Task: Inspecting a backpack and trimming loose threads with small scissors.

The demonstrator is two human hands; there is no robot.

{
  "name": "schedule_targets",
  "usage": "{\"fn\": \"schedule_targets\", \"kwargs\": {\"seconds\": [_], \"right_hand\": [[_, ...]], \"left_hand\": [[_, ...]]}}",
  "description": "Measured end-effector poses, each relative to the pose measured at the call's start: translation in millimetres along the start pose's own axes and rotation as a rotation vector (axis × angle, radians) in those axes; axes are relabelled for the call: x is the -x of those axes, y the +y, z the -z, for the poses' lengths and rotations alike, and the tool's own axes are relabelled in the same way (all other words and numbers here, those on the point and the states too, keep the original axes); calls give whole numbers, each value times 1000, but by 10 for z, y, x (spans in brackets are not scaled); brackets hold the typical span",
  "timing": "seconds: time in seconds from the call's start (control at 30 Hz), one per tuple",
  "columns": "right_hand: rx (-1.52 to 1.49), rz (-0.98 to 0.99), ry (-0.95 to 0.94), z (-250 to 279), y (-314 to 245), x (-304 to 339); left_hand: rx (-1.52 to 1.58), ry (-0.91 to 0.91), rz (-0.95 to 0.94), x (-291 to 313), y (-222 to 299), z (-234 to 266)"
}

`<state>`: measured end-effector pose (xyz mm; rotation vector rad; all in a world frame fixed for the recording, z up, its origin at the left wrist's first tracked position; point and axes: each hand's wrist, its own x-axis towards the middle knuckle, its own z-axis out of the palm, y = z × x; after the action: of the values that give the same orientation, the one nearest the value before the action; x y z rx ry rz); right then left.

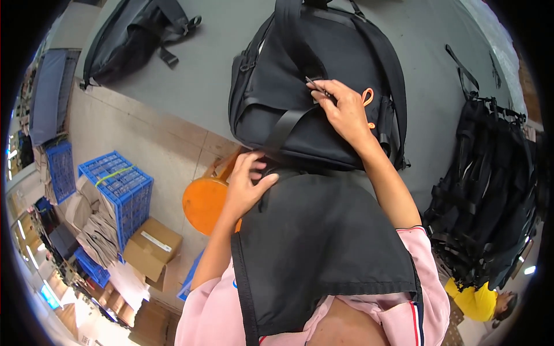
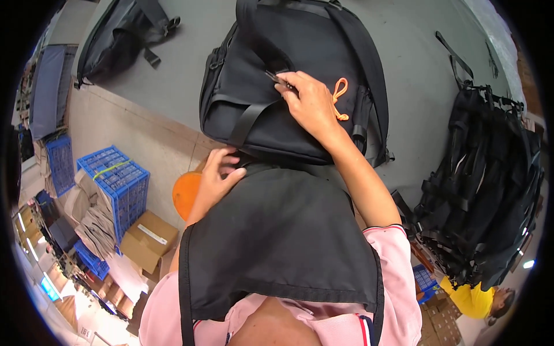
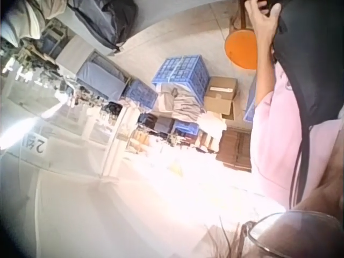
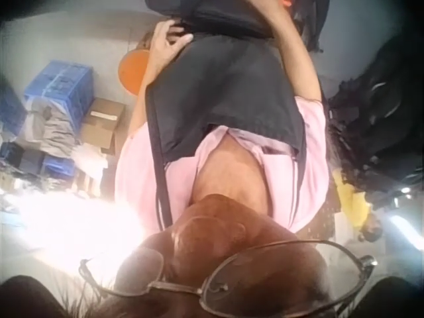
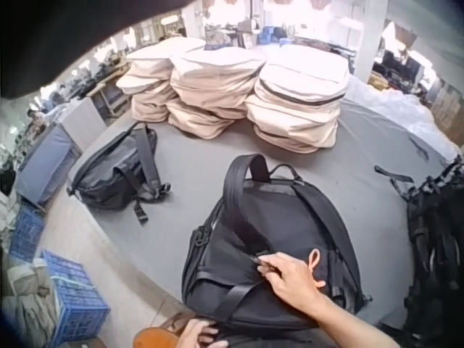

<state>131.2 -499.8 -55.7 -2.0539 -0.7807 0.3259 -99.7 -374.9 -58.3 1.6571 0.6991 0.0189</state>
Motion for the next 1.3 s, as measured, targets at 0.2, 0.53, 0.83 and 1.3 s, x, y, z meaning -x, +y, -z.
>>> {"fn": "schedule_targets", "kwargs": {"seconds": [0.2,0.53,0.83,1.3], "right_hand": [[-23,-39,-40,-13,38,1],[-104,145,182,143,-369,195],[-147,-80,-383,49,-667,245],[51,374,16,287,-722,529]], "left_hand": [[-217,228,-42,-89,-112,-106],[-634,48,-368,-100,74,1],[541,-384,132,-83,884,16],[486,-212,52,-84,1008,-53]]}}
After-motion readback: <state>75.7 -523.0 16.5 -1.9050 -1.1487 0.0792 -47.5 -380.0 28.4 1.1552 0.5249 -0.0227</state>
